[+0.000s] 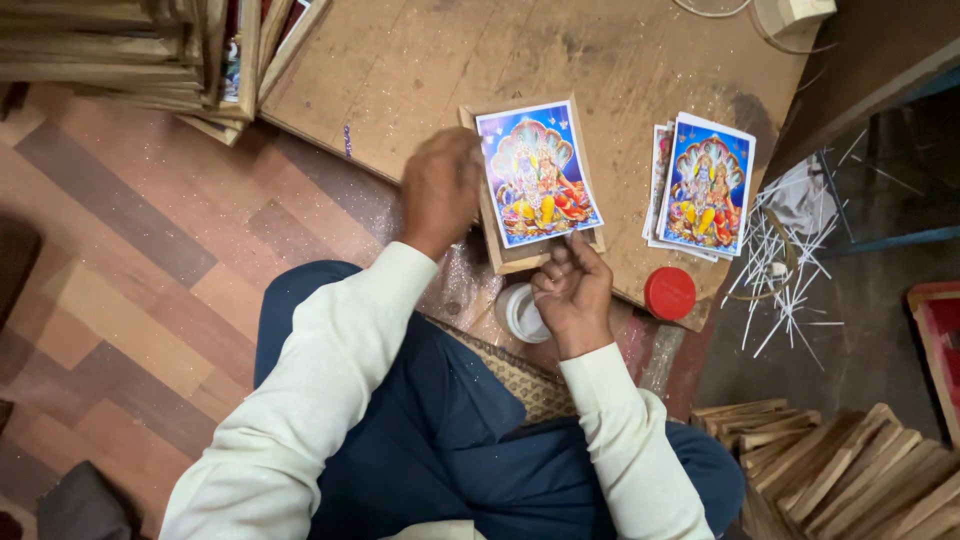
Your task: The person sits on the floor and repeatedly assembles small wooden picture frames. They place a white backing sheet into a frame, add a printed image of a deity, and press the layers together before setting the finished frame aside.
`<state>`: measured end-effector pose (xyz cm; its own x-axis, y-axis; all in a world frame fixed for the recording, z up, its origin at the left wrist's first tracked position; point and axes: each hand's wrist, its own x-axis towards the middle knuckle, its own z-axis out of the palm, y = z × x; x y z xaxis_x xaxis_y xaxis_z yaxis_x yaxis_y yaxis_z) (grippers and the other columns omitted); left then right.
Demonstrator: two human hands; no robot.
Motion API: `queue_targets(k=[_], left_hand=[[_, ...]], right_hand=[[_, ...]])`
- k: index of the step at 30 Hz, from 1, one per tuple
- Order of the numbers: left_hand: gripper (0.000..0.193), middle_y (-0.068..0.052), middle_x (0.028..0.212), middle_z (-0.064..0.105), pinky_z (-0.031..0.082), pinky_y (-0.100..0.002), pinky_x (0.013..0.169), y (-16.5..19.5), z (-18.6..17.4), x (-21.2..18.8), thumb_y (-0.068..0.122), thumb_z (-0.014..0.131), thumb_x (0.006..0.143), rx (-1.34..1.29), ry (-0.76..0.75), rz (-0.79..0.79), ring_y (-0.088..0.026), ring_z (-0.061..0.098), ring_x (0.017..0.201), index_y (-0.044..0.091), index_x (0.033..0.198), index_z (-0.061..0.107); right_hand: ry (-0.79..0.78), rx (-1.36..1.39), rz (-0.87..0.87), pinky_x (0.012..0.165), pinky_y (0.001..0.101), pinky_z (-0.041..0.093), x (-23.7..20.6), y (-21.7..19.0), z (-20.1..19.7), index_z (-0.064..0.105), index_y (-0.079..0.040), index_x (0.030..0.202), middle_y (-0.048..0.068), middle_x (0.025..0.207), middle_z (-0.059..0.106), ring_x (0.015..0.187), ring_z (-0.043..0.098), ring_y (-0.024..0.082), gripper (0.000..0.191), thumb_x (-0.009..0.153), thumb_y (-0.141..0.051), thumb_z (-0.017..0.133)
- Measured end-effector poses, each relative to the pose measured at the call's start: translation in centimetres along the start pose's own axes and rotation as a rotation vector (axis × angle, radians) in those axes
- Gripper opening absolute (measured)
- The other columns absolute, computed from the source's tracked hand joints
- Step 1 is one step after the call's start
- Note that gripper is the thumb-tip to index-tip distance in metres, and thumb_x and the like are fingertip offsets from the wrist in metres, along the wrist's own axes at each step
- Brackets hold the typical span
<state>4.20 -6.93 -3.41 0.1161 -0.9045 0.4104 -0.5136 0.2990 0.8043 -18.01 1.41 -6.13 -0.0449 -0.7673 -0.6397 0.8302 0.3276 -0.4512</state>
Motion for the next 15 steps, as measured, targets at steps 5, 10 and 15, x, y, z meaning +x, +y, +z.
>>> queue_targets(k=[5, 10, 15], left_hand=[[0.039, -0.013, 0.143, 0.06, 0.03, -0.064, 0.111, 1.5, 1.2, -1.3, 0.021, 0.073, 0.089, 0.261, -0.354, 0.249, -0.036, 0.047, 0.138, 0.006, 0.124, 0.068], [0.044, -0.009, 0.146, 0.057, 0.025, -0.068, 0.113, 1.6, 1.6, -1.6, 0.022, 0.073, 0.087, 0.333, -0.487, 0.198, -0.033, 0.039, 0.145, 0.008, 0.129, 0.066], [0.046, -0.009, 0.145, 0.057, 0.024, -0.07, 0.112, 1.3, 1.7, -1.7, 0.023, 0.073, 0.087, 0.315, -0.502, 0.177, -0.034, 0.038, 0.145, 0.006, 0.129, 0.066]], right_hand=[[0.088, -0.05, 0.018, 0.05, 0.026, 0.035, 0.6, -0.2, -0.7, 0.063, -0.012, 0.094, -0.001, 0.071, 0.057, 0.055, 0.047, 0.011, 0.006, 0.095, -0.017, 0.066], [0.088, -0.062, 0.056, 0.051, 0.0276, 0.036, 1.1, -0.9, -1.5, 0.061, -0.01, 0.09, 0.001, 0.074, 0.063, 0.058, 0.049, 0.013, 0.01, 0.095, -0.017, 0.067], [0.086, -0.126, 0.024, 0.054, 0.0274, 0.038, 0.7, -0.5, -1.2, 0.065, -0.009, 0.094, 0.002, 0.078, 0.065, 0.06, 0.05, 0.013, 0.005, 0.094, -0.014, 0.067]])
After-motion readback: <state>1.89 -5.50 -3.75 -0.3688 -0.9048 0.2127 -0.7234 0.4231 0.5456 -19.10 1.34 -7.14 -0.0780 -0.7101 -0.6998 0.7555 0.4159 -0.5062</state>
